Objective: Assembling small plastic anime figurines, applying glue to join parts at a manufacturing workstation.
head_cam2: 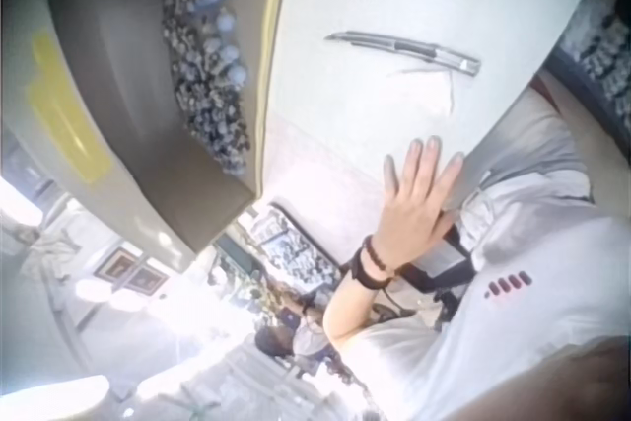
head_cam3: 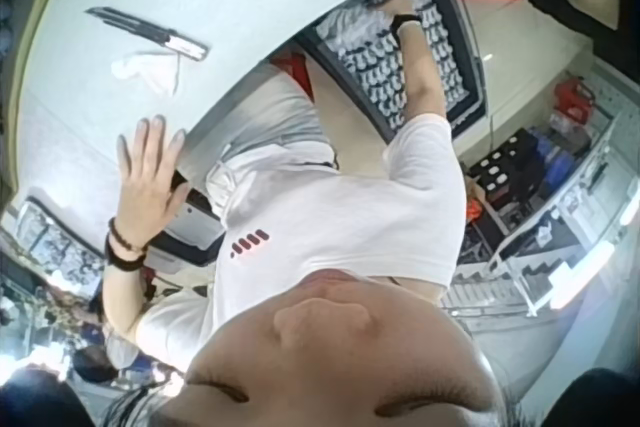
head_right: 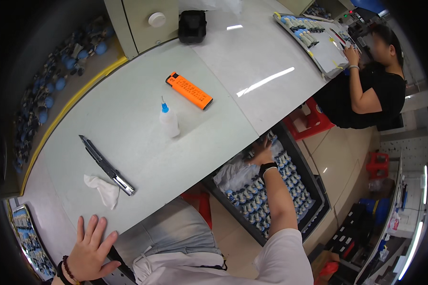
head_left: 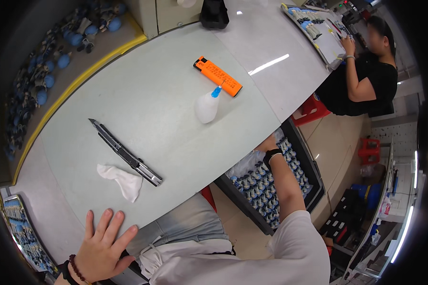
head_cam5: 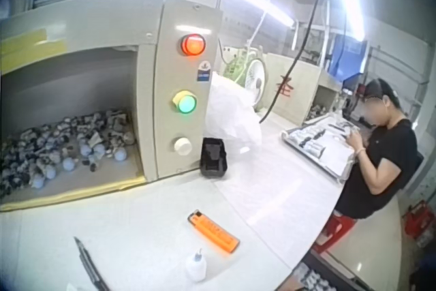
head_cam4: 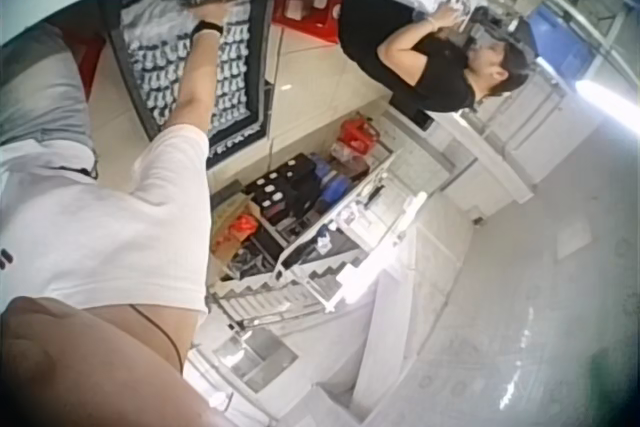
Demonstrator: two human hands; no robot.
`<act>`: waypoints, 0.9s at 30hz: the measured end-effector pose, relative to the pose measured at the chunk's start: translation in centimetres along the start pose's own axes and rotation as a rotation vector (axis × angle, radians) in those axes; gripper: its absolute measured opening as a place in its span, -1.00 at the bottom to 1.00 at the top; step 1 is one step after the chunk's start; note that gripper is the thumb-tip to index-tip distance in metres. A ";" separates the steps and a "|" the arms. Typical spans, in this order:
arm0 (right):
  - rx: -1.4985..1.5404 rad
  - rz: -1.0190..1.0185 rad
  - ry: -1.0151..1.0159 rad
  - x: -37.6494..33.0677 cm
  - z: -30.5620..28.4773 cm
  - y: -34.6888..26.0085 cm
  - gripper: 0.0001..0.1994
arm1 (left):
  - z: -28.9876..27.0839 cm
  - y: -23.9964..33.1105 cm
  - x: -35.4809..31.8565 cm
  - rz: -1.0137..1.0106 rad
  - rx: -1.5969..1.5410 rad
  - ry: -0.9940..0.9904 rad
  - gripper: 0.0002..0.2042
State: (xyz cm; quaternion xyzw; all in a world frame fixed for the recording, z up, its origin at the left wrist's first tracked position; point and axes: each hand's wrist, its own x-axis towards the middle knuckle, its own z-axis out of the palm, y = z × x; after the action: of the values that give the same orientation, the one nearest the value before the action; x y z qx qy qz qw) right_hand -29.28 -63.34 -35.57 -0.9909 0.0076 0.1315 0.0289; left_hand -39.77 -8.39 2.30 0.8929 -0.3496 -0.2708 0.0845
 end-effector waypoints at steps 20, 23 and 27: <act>0.201 -0.121 -0.094 1.4 0.9 1.7 -0.33 | 0.3 -0.3 0.0 0.002 -0.009 -0.097 -0.30; 0.075 -0.129 0.040 1.0 0.1 0.8 -0.39 | 0.7 -0.8 -0.3 0.004 -0.014 -0.085 -0.31; -0.018 -0.064 0.143 -0.6 -2.1 -1.5 -0.38 | 0.7 -0.5 -0.2 -0.003 -0.015 -0.099 -0.31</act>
State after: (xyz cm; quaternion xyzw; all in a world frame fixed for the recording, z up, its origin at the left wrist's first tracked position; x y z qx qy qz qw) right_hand -29.28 -61.92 -33.26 -0.9977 -0.0232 0.0597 0.0237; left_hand -39.96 -7.89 1.64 0.8784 -0.3500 -0.3172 0.0733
